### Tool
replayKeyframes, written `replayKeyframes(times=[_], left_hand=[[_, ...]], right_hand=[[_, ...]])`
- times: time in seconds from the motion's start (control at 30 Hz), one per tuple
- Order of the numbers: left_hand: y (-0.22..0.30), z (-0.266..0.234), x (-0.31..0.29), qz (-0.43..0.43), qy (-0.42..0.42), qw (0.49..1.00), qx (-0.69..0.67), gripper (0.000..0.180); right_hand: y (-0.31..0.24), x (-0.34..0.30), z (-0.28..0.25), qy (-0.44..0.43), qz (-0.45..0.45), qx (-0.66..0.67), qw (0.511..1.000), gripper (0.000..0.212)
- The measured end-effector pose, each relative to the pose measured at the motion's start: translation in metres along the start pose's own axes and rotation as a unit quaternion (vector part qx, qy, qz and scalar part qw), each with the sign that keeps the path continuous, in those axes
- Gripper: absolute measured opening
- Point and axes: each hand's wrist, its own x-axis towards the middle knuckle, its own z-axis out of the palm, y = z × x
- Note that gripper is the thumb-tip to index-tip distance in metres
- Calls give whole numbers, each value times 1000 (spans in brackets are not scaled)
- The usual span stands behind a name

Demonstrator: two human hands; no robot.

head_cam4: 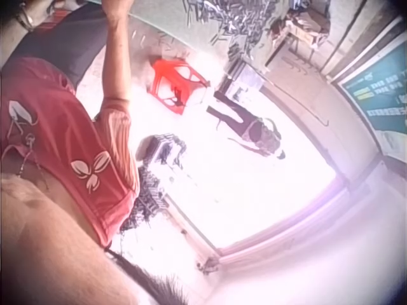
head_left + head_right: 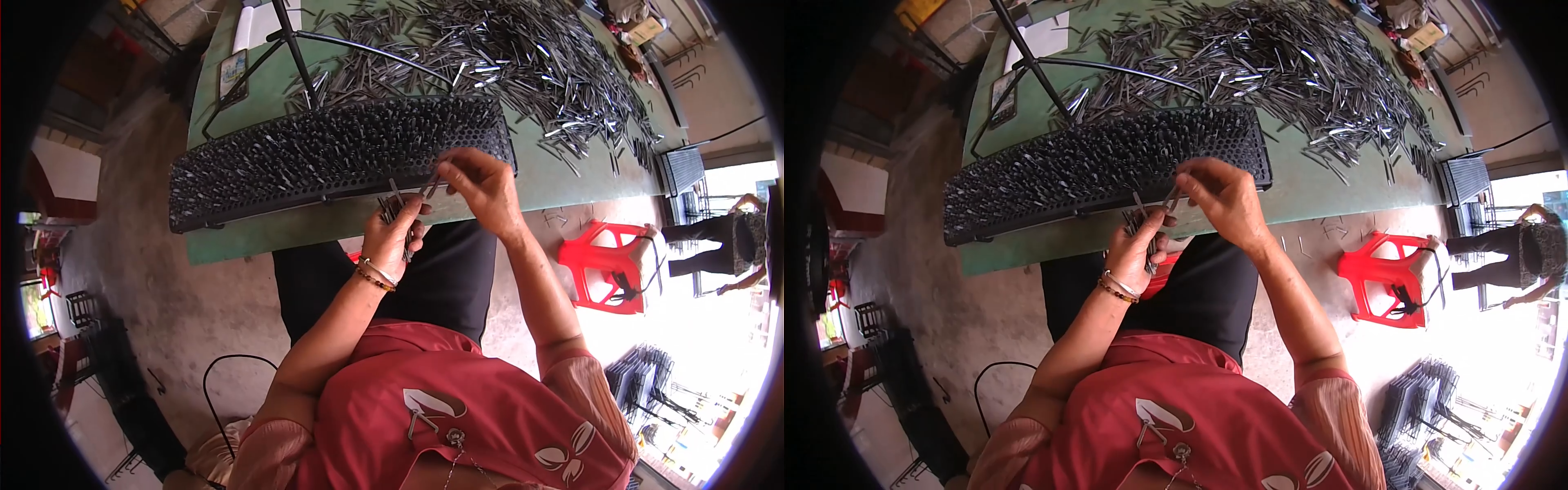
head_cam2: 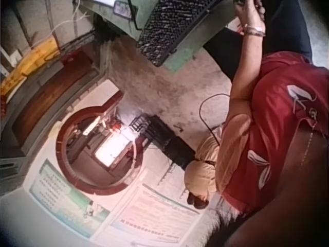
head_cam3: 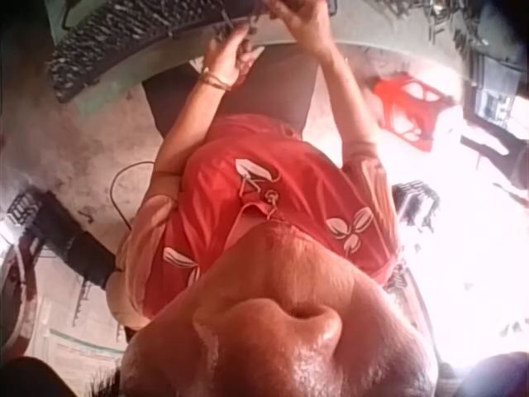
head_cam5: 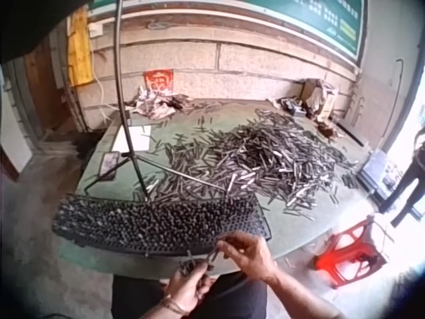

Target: Manually inserting small metal pins into a plastic grid board at a workbench.

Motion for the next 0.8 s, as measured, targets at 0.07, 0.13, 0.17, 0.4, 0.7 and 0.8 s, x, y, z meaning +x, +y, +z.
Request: replayKeyframes(times=[0.07,0.13,0.17,0.4,0.7,0.8], left_hand=[[-2,-6,2,-9,-6,1000,6,15],[-2,-7,1,-18,-13,1000,12,15],[-1,-5,0,-28,-18,999,24,15],[0,-8,1,-47,-28,998,39,15],[1,-9,3,-77,-50,994,53,16],[0,-9,4,-86,-65,992,63,16]], right_hand=[[-4,8,-2,76,-92,-108,987,19],[-6,18,-3,76,-94,-123,985,18],[-3,23,-3,66,-145,-155,975,18],[12,41,-7,7,-249,-209,945,18],[13,44,-17,-56,-312,-268,910,18],[16,43,-15,-46,-316,-281,905,17]])
